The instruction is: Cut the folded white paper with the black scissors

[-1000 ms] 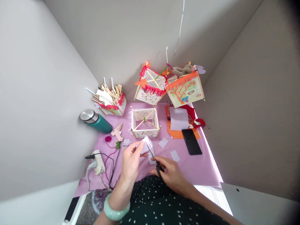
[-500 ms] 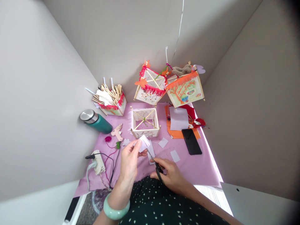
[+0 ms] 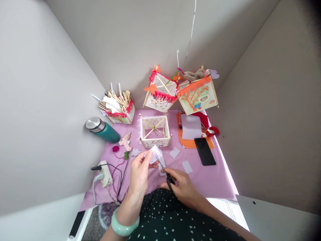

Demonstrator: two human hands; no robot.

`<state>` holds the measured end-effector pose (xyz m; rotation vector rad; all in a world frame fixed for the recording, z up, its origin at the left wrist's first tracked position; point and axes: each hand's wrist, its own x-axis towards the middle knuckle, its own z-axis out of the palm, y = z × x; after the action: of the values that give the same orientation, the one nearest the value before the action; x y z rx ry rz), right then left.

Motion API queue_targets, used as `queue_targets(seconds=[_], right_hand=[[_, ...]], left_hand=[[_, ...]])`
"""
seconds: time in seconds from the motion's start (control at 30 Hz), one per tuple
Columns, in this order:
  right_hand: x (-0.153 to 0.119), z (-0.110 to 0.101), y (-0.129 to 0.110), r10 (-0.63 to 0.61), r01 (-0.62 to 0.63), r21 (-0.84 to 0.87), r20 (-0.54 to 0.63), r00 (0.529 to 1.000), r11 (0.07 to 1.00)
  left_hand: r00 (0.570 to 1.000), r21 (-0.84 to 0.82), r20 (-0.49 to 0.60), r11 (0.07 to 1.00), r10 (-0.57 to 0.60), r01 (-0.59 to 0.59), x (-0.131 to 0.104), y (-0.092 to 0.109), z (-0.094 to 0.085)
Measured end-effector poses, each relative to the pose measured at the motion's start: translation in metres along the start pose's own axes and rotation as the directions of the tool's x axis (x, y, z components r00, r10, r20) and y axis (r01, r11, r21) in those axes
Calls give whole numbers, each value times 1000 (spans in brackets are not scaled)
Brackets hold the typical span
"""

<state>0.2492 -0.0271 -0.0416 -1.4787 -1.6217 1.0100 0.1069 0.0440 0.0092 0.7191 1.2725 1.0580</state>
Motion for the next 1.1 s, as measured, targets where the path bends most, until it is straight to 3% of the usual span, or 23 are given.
queue_targets(seconds=[1.1], right_hand=[[2, -2, 2, -17, 17, -18, -13, 1000, 1000]], left_hand=[[999, 48, 46, 999, -19, 17, -1, -4, -2]])
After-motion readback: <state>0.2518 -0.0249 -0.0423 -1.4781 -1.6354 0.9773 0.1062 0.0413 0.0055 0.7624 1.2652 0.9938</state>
